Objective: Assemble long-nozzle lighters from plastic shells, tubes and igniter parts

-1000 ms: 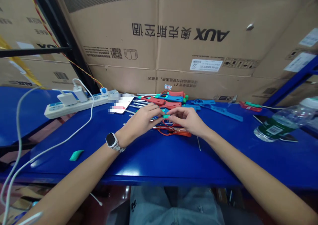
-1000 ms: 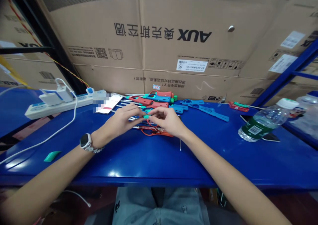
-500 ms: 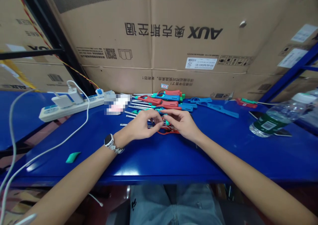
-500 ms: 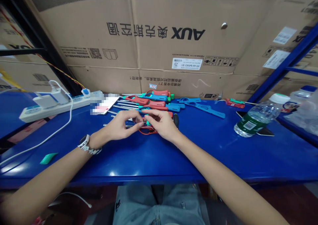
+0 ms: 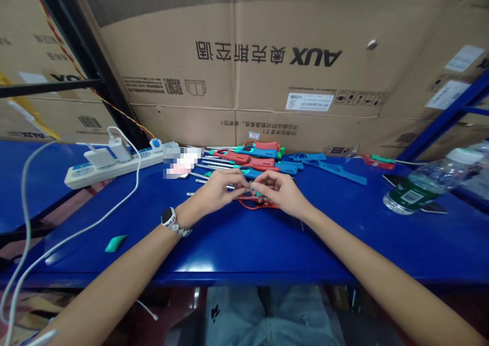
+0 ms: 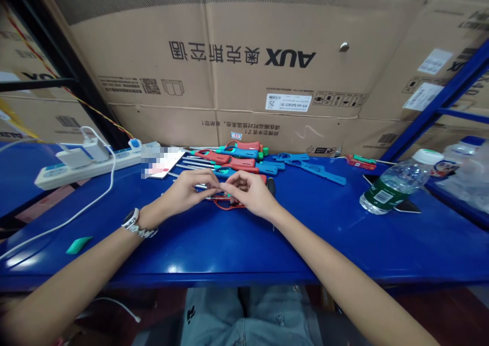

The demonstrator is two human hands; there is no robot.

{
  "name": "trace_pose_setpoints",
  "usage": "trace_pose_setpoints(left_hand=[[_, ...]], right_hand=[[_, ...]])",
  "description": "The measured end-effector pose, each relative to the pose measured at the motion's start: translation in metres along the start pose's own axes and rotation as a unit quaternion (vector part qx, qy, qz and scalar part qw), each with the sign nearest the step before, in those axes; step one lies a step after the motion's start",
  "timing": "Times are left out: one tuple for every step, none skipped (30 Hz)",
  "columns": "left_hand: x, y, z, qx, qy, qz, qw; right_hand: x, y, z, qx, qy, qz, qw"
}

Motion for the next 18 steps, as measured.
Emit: trace_pose_setpoints(left_hand=[[0.0, 0.0, 0.001, 0.014, -0.004, 0.001, 1.0], [0.0, -0.001, 0.002, 0.027, -0.008, 0.002, 1.0], [0.0, -0.001, 0.002, 0.036, -0.008, 0.003, 0.999], [0.0, -0.001, 0.001, 0.039, -0.003, 0.003, 0.999], [-0.001, -0.001, 0.0, 0.038, 0.006, 0.003, 0.999], [-0.001, 0.0, -0.001, 0.033, 0.017, 0.005, 0.999], [-0.002, 0.0, -0.002, 0.027, 0.028, 0.009, 0.999], [-0.002, 0.001, -0.003, 0.023, 0.036, 0.015, 0.999], [-0.002, 0.001, -0.004, 0.022, 0.038, 0.024, 0.999], [-0.002, 0.001, -0.005, 0.026, 0.036, 0.037, 0.998], [-0.001, 0.001, -0.005, 0.034, 0.03, 0.051, 0.998], [0.0, 0.001, -0.005, 0.044, 0.023, 0.065, 0.997], [0.001, 0.0, -0.004, 0.055, 0.015, 0.08, 0.995], [0.002, 0.0, -0.004, 0.064, 0.007, 0.094, 0.993], [0.003, -0.001, -0.003, 0.071, 0.002, 0.106, 0.992], [0.003, -0.002, -0.002, 0.074, -0.002, 0.115, 0.991], [0.004, -0.002, -0.002, 0.076, -0.004, 0.123, 0.99], [0.004, -0.003, -0.001, 0.076, -0.003, 0.129, 0.989]], right_hand=[[0.002, 0.0, 0.0, -0.004, -0.002, 0.01, 1.0], [0.004, 0.0, -0.001, -0.008, 0.001, 0.016, 1.0], [0.005, 0.0, -0.003, -0.011, 0.005, 0.017, 1.0], [0.006, 0.0, -0.004, -0.012, 0.008, 0.014, 1.0], [0.006, 0.001, -0.005, -0.011, 0.007, 0.009, 1.0], [0.005, 0.001, -0.006, -0.009, 0.003, 0.002, 1.0], [0.003, 0.001, -0.007, -0.004, -0.003, -0.003, 1.0], [0.001, 0.0, -0.007, -0.001, -0.011, -0.006, 1.0], [0.0, -0.001, -0.007, 0.003, -0.021, -0.007, 1.0], [-0.001, -0.002, -0.006, 0.008, -0.036, -0.006, 0.999], [-0.001, -0.003, -0.005, 0.015, -0.058, -0.005, 0.998], [0.001, -0.004, -0.004, 0.026, -0.092, -0.005, 0.995], [0.004, -0.006, -0.002, 0.045, -0.14, -0.006, 0.989], [0.008, -0.007, 0.0, 0.071, -0.2, -0.007, 0.977], [0.012, -0.009, 0.002, 0.099, -0.269, -0.005, 0.958], [0.016, -0.011, 0.003, 0.128, -0.341, 0.002, 0.931], [0.02, -0.013, 0.004, 0.149, -0.404, 0.012, 0.903], [0.024, -0.015, 0.004, 0.162, -0.457, 0.026, 0.874]])
Point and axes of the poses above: each hand's wrist, its own y-axis towards the middle knuckle, its own x-axis out of the back of the hand, z = x × y, the point moved 1 cm from there along y, towards the middle knuckle, and after that the axes turned 2 degrees about y, right-handed, at the moved point
